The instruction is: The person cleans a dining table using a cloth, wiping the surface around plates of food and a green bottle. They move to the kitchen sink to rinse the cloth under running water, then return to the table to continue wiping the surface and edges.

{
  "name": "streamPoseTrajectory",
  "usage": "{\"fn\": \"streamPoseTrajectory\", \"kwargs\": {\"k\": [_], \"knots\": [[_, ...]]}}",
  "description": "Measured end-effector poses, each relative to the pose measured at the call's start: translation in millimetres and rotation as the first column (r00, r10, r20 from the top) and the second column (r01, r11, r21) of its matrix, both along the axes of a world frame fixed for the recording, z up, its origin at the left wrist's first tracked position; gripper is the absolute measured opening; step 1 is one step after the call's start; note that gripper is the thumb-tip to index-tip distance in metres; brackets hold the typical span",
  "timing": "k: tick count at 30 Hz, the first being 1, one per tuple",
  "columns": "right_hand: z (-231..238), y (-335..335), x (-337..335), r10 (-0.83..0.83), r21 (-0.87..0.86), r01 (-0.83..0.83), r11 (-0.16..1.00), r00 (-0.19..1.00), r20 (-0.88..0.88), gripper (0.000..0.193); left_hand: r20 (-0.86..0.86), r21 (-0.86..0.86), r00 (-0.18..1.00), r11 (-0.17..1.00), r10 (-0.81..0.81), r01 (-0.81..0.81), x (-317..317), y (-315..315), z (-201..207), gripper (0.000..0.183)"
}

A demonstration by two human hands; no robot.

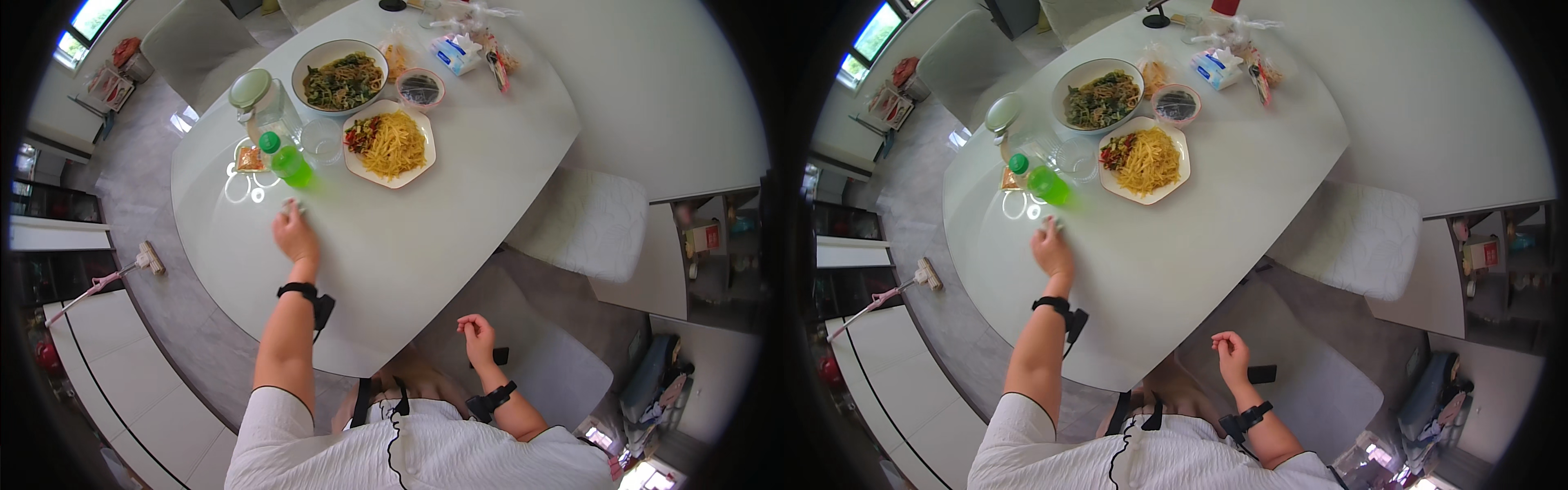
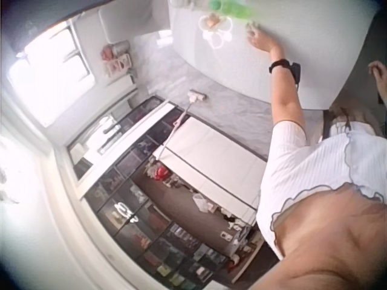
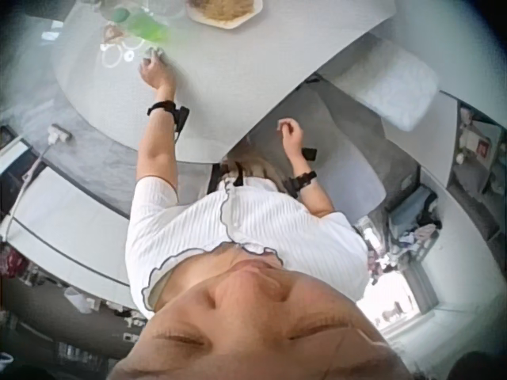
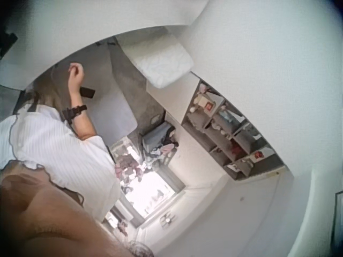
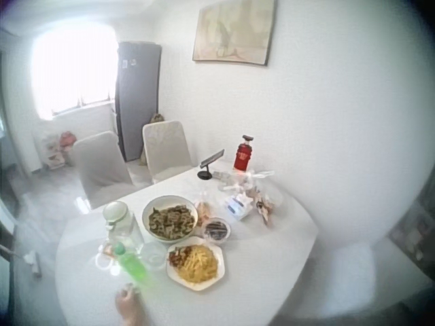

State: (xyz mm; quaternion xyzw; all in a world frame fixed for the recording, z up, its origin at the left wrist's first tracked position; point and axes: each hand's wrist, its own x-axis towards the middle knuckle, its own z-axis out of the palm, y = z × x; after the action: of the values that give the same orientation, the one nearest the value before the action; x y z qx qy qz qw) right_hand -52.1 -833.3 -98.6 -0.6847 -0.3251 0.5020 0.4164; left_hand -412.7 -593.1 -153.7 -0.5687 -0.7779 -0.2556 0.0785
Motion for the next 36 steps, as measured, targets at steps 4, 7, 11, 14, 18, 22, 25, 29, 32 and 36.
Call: {"fn": "streamPoseTrajectory", "kwargs": {"k": [4, 7, 11, 14, 18, 22, 25, 29, 32, 36], "knots": [[3, 8, -3, -0.001, -0.007, 0.001, 1.000, 1.000, 0.005, 0.016, -0.063, -0.039, 0.966, 0.968, -0.251, 0.249, 104, 21, 4, 0.037], [9, 13, 4, 0.041, -0.006, -0.041, 0.999, 0.997, 0.064, 0.016, 0.045, -0.036, 0.896, 0.896, -0.441, 0.443, 171, 19, 8, 0.040], [28, 21, 12, 0.035, 0.030, -0.039, 0.999, 0.991, 0.131, 0.016, 0.182, -0.009, 0.687, 0.698, -0.703, 0.716, 213, -19, 24, 0.043], [29, 21, 25, 0.063, 0.031, -0.070, 0.997, 0.982, 0.179, 0.016, 0.184, -0.073, 0.584, 0.581, -0.791, 0.811, 196, -80, 26, 0.045], [23, 23, 15, 0.103, 0.055, -0.109, 0.993, 0.990, 0.099, 0.016, 0.228, -0.154, 0.536, 0.514, -0.813, 0.844, 125, -165, 38, 0.047], [16, 14, -22, 0.220, 0.064, -0.221, 0.973, 0.975, 0.023, 0.016, 0.221, -0.191, 0.592, 0.560, -0.775, 0.806, 60, -255, 48, 0.045], [13, -4, -41, 0.346, 0.107, -0.352, 0.930, 0.935, 0.074, 0.015, 0.234, -0.247, 0.700, 0.655, -0.674, 0.714, 9, -291, 52, 0.040], [11, -28, -50, 0.400, 0.134, -0.415, 0.900, 0.908, 0.123, 0.014, 0.064, -0.081, 0.995, 0.993, -0.077, 0.082, -104, -265, 28, 0.032], [12, -39, -49, 0.417, 0.159, -0.432, 0.888, 0.901, 0.119, 0.014, -0.046, -0.046, 0.991, 0.990, 0.129, -0.131, -168, -239, 16, 0.035], [14, -68, -20, 0.333, 0.150, -0.356, 0.922, 0.929, 0.159, 0.015, -0.122, -0.094, 0.990, 0.994, -0.074, 0.063, -84, -210, 18, 0.031]]}}
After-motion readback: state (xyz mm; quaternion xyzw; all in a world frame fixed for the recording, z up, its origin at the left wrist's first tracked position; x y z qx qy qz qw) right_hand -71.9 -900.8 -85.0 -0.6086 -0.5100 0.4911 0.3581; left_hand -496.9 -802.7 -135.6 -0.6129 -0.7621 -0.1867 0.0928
